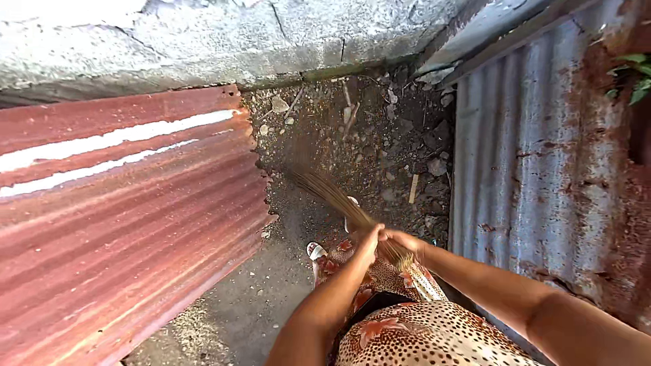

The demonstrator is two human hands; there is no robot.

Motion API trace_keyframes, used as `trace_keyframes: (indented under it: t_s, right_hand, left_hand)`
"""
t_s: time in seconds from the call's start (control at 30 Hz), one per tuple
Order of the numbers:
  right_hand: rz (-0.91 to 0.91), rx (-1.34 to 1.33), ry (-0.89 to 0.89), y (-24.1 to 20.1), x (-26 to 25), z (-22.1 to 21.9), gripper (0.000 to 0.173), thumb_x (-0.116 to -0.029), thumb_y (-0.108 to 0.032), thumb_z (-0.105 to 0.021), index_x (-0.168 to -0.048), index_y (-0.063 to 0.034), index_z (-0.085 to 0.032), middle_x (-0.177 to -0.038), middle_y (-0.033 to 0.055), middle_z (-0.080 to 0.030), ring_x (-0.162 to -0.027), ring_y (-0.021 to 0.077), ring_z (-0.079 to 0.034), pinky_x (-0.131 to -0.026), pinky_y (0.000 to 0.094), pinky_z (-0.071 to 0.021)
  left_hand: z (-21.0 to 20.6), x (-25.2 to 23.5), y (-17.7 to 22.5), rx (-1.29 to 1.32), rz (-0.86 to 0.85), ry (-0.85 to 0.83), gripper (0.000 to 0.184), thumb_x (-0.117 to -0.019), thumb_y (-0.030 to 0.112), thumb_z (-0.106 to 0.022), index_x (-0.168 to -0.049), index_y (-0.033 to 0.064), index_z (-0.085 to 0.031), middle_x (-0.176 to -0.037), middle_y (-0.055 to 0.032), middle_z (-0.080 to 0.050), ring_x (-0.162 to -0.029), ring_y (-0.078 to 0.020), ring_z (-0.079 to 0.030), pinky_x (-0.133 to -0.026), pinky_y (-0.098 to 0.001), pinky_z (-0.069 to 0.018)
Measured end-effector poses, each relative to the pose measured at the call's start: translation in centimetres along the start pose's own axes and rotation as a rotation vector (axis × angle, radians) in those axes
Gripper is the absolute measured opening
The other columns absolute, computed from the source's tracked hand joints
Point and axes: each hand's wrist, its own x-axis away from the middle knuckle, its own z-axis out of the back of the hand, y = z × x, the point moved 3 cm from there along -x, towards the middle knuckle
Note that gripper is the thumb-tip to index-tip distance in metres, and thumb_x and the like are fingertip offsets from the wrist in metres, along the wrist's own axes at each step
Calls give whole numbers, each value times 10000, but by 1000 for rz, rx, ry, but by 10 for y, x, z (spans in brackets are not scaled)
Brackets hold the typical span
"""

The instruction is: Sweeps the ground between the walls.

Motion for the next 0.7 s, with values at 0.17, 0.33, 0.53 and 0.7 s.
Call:
trace_keyframes:
  t_s: [0.17, 0.33, 0.53, 0.7]
  right_hand:
    - [394, -416, 284, -33, -25, 24, 312, -1045, -270, -314, -970, -84, -553, -719, 52, -636, -579, 146, -633, -528, 296, -561]
    - [347, -223, 317, 25, -2, 5, 450, -909, -296, -533, -1288, -72, -442, -846, 87, -659, -692, 196, -678, -642, 385, -606]
    - [94, -228, 44, 43, 19, -29, 278, -1013, -322, -342, -991, -162, -568, -754, -2, -644, -640, 106, -641, -603, 286, -568]
    - [385, -603, 235, 3, -9, -18, 334, -1065, -323, -335, -999, -89, -565, -705, 52, -626, -586, 136, -630, -552, 285, -563]
  left_hand:
    - [-40, -67, 77, -554, -35, -293, 535, -954, 242, -689, -1369, -36, -498, -1132, -198, -651, -1014, -247, -649, -921, -435, -536]
    - [-16, -24, 27, -378, -69, -383, 813, -949, 199, -685, -1550, 4, -174, -1179, -191, -610, -953, -191, -652, -860, -361, -558]
    - [11, 48, -4, -192, 161, -113, 706, -1000, 344, -642, -1542, 102, -259, -1225, -189, -596, -1054, -274, -630, -860, -461, -549]
    - [-16, -16, 45, -557, 214, -326, 352, -1056, 371, -511, -1154, 49, -614, -885, -100, -635, -712, -185, -607, -628, -356, -524]
